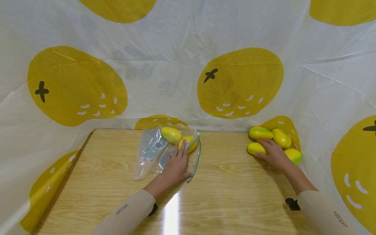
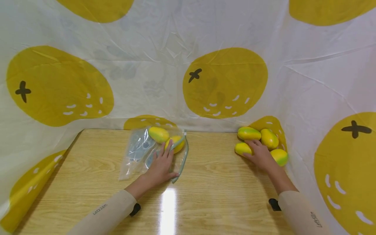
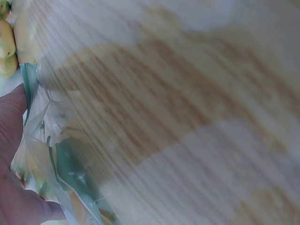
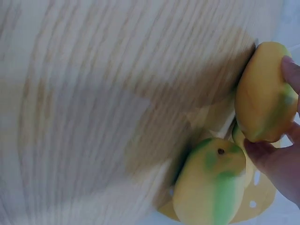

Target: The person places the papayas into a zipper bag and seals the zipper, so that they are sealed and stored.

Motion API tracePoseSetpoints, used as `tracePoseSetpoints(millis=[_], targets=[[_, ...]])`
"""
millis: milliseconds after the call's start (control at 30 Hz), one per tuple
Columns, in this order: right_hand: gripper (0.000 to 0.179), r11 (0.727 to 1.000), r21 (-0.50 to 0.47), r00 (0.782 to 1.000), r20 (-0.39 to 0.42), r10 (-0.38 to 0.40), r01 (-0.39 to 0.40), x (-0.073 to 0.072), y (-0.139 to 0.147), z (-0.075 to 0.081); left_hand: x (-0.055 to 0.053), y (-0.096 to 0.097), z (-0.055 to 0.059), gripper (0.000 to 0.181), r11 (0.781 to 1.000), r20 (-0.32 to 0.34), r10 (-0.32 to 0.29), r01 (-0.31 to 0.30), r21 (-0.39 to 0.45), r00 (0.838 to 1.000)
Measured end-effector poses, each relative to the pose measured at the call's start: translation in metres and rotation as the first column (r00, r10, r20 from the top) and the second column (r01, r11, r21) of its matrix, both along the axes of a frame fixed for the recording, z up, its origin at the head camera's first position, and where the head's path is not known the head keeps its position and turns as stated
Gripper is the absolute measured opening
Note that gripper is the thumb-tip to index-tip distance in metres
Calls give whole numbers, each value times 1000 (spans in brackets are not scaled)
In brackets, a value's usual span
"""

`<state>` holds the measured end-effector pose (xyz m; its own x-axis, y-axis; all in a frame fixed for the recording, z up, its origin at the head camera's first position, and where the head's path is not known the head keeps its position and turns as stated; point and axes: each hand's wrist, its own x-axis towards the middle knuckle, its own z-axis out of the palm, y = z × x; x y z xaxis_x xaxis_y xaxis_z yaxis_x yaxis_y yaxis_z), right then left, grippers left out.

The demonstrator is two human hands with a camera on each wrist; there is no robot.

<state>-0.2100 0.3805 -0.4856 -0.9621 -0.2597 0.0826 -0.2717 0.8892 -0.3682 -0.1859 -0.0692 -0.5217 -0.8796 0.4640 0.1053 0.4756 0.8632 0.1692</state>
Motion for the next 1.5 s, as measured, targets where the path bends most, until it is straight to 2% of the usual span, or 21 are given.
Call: tracePoseSetpoints(millis=[200,367,600,733,867,1033,1500], targets=[[65,998,-26,998,23,56,-56,5,-9,1,0,-1,-1,118,1000,0,-4,4,7,1000],[78,994,-26,993,46,105,-104,3,-13,-1,-1,0,-1,118,1000,1,-2,2,9,1000],[81,994,-67,994,67,91,-87,4,-20,-2,-1,0,-3,118,1000,12,3,-3,4,1000],[80,990,-106,994,40,101,-96,4,-30,0,-1,1,-3,117,1000,7,5,-5,-3,1000],[79,987,-117,993,19,115,-112,4,-46,4,-1,1,-2,117,1000,14,5,-5,-3,1000],[79,983,-142,992,34,119,-113,0,-69,8,0,1,0,118,1000,20,7,-7,-2,1000],[79,960,-220,978,78,194,-173,-15,-134,1,0,1,1,118,1000,23,10,-9,-15,1000]])
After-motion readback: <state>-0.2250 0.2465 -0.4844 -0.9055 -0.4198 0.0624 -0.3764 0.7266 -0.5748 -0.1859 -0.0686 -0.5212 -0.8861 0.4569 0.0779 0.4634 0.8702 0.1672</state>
